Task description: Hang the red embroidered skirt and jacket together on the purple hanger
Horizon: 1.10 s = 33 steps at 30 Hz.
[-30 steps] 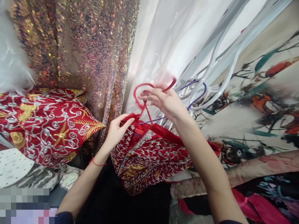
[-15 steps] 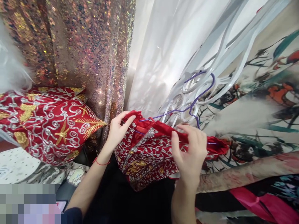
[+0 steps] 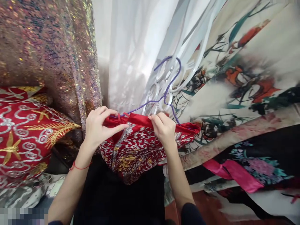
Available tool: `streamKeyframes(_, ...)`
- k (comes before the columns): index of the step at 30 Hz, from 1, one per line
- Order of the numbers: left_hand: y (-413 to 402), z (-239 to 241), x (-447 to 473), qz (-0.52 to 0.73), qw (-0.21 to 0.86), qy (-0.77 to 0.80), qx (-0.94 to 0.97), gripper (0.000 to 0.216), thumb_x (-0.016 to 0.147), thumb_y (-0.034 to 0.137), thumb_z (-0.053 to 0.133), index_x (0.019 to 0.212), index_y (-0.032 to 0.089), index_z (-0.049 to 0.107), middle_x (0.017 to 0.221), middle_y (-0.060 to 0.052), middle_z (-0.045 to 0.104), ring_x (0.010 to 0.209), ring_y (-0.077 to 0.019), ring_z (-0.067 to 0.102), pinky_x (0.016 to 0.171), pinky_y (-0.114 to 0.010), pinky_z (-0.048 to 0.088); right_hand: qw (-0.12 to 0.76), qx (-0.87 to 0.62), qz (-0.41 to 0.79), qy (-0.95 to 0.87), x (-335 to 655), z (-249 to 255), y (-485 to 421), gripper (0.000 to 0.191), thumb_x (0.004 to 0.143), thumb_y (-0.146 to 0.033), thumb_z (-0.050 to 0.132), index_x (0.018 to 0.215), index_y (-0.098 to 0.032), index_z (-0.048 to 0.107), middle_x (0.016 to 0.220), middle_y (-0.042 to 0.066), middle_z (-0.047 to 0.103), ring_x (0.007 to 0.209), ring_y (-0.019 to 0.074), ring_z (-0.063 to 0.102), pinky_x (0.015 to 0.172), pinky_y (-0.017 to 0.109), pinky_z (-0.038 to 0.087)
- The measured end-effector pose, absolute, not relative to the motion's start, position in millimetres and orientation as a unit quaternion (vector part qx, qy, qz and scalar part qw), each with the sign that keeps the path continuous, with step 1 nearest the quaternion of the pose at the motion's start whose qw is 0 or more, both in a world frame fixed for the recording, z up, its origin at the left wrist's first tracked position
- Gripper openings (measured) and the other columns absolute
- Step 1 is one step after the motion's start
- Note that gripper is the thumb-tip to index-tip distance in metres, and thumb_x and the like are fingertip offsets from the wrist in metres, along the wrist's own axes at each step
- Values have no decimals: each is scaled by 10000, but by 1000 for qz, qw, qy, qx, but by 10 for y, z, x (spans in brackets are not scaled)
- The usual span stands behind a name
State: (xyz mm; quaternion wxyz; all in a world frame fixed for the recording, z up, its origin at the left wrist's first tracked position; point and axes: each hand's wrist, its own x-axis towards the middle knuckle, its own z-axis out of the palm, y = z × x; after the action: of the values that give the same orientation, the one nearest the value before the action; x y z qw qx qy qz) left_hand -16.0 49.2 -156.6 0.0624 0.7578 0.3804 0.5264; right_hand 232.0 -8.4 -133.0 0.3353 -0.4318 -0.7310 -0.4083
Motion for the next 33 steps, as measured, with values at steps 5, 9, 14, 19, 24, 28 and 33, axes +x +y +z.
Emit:
streamKeyframes(5,510,-1578,-25,532,-8,406,744,283,813,529,749,743,255,732,783,-23,649,757,-205,562,759,-370,387,288,-346,-454,-769,2078,-1273,-79,262,1033,-227,530,784,-200,607,622,-32,483,566,105,413,558,276,329)
streamKeyframes(9,534,-1618,-10,545,-5,412,730,266,847,475,722,699,253,715,755,-18,643,747,-203,545,753,-375,373,309,-337,-448,-768,2371,-1276,-266,188,1010,-280,515,878,-222,637,774,25,600,719,149,534,660,296,413)
streamKeyframes(14,556,-1558,-84,528,29,387,755,226,853,433,693,722,249,692,742,-15,636,748,-205,566,734,-362,381,395,-439,-415,-692,3344,-1417,-679,225,911,-338,530,1017,-210,681,972,106,619,911,258,602,793,433,509)
streamKeyframes(19,609,-1539,-228,519,128,356,767,281,767,275,668,1048,258,673,924,-13,715,791,-203,634,787,-353,456,294,-489,-452,-685,3976,-1610,-857,332,839,-354,610,1127,-227,716,1326,165,584,1172,340,597,926,521,523)
streamKeyframes(24,635,-1644,-383,548,146,392,725,292,884,309,587,1161,255,662,1006,-13,726,820,-189,653,779,-342,489,264,-482,-481,-683,4119,-1696,-791,192,898,-235,552,1017,-240,703,1157,140,715,1077,270,689,864,427,582)
streamKeyframes(28,658,-1641,-408,555,81,443,699,211,969,349,514,1035,287,705,792,0,672,663,-156,578,684,-342,440,319,-428,-464,-707,4022,-1607,-676,149,928,-172,504,948,-237,636,1093,114,746,1025,240,709,842,419,601)
streamKeyframes(33,623,-1469,-248,589,34,454,668,225,980,349,504,995,281,718,656,20,604,570,-130,492,628,-317,414,413,-425,-404,-697,3772,-1401,-572,128,943,-190,522,980,-231,637,1053,101,705,954,241,693,830,432,580)
